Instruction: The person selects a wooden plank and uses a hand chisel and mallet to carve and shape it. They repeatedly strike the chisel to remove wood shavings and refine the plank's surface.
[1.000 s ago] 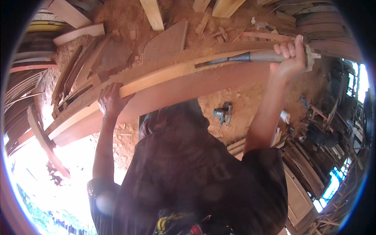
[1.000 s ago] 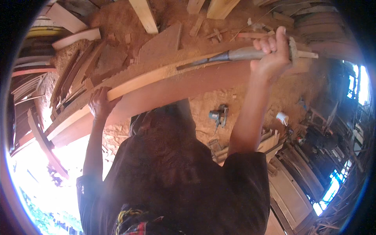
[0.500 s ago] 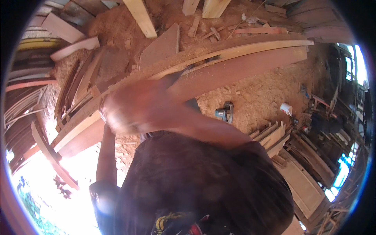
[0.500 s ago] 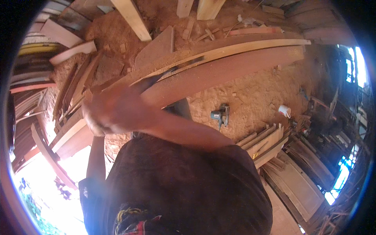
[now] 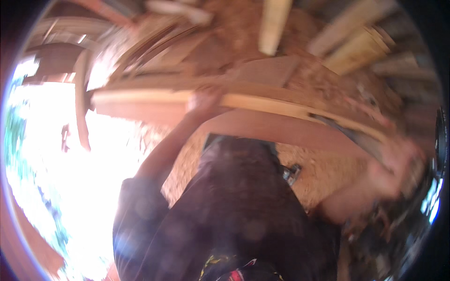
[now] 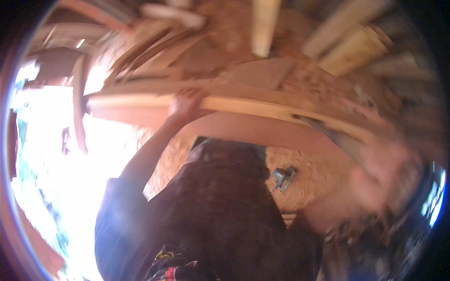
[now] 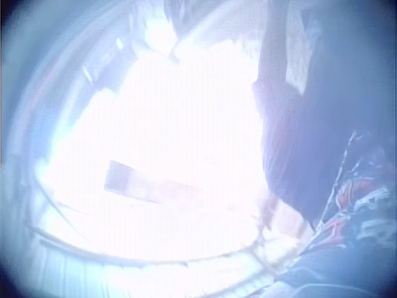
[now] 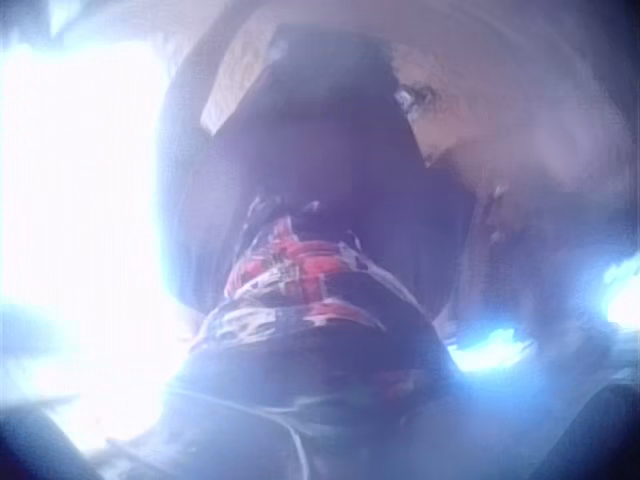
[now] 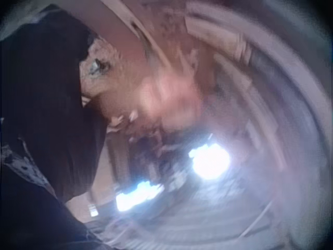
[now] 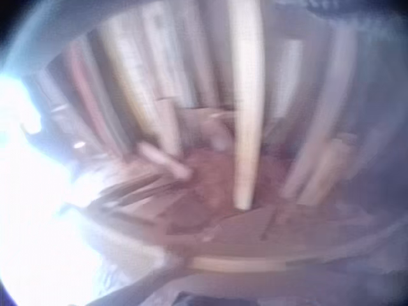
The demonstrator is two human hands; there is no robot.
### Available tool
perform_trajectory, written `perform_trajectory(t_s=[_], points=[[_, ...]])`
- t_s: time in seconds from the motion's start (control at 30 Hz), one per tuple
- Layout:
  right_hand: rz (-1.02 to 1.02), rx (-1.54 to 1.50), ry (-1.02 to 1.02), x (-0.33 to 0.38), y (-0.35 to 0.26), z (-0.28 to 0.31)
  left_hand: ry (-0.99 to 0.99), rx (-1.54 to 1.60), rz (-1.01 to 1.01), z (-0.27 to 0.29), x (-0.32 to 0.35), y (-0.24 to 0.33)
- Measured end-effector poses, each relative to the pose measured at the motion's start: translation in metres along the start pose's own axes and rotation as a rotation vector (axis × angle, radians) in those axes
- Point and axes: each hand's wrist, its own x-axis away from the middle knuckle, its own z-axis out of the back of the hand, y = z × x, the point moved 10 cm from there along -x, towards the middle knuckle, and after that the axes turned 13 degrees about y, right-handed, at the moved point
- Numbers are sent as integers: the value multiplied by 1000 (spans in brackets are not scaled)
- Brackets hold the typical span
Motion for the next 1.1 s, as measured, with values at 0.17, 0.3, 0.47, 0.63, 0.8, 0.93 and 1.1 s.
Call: perform_trajectory(t_s=[0.17,0.3,0.47,0.63,0.8,0.93,1.1], points=[[-482,-945,-98,-29,43,-53,165,53,-84,18,-7,21],[-675,-1026,-18,29,55,-208,223,94,-131,14,-5,17],[-714,-900,-256,128,25,-411,213,83,-131,3,-9,9],[-576,-727,-486,189,0,-499,251,124,-177,6,1,6],[-539,-646,-535,194,-14,-495,289,52,-121,4,6,5],[-554,-625,-488,206,-10,-495,322,185,2,33,8,-5],[-563,-672,-651,236,-4,-520,-25,255,313,0,14,-31]])
